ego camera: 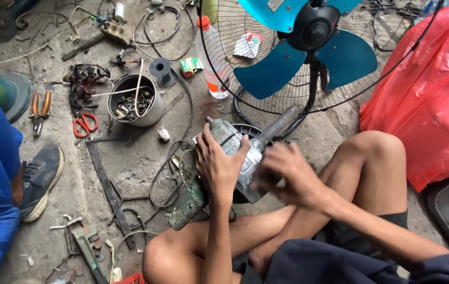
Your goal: The person is inspecting and cleaning the housing of an electric motor by hand.
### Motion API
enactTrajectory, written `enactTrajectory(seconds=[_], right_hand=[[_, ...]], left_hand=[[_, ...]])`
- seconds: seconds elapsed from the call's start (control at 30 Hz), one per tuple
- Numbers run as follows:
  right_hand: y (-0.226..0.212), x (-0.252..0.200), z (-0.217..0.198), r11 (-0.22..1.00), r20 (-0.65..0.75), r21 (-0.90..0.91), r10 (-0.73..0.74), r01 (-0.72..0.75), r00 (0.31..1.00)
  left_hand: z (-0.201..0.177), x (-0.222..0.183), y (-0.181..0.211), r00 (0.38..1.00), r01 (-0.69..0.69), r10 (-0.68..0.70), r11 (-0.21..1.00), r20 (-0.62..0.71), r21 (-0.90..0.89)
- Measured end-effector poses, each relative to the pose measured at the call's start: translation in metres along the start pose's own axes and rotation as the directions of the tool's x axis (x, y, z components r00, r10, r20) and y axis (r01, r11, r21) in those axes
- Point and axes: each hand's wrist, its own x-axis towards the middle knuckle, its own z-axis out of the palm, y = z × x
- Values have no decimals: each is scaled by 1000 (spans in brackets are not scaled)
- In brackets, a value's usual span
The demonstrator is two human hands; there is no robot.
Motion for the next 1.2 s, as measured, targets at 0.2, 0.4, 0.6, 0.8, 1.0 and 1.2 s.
enactTrajectory(seconds=[0.2, 0.4, 0.6, 0.8, 1.0, 1.2], right_hand=[[2, 22, -21, 1000, 1, 5, 16, -16, 1000], [-2, 25, -37, 995, 142, 2, 100, -101, 985], [10, 16, -40, 998, 66, 57, 23, -27, 998], [-3, 8, -30, 999, 116, 35, 19, -23, 993], [-23, -1, -16, 996, 134, 54, 70, -78, 989], [-30, -10, -16, 998, 114, 11, 54, -55, 992]], left_hand=[[3, -5, -2, 990, -101, 102, 995, -93, 12], [8, -4, 3, 982, -121, 137, 985, -132, 122], [7, -3, 3, 991, -102, 109, 991, -79, 86], [10, -4, 0, 983, -121, 137, 984, -120, 131], [4, -5, 5, 975, -138, 161, 979, -156, 149], [2, -9, 4, 982, -127, 137, 989, -127, 81]])
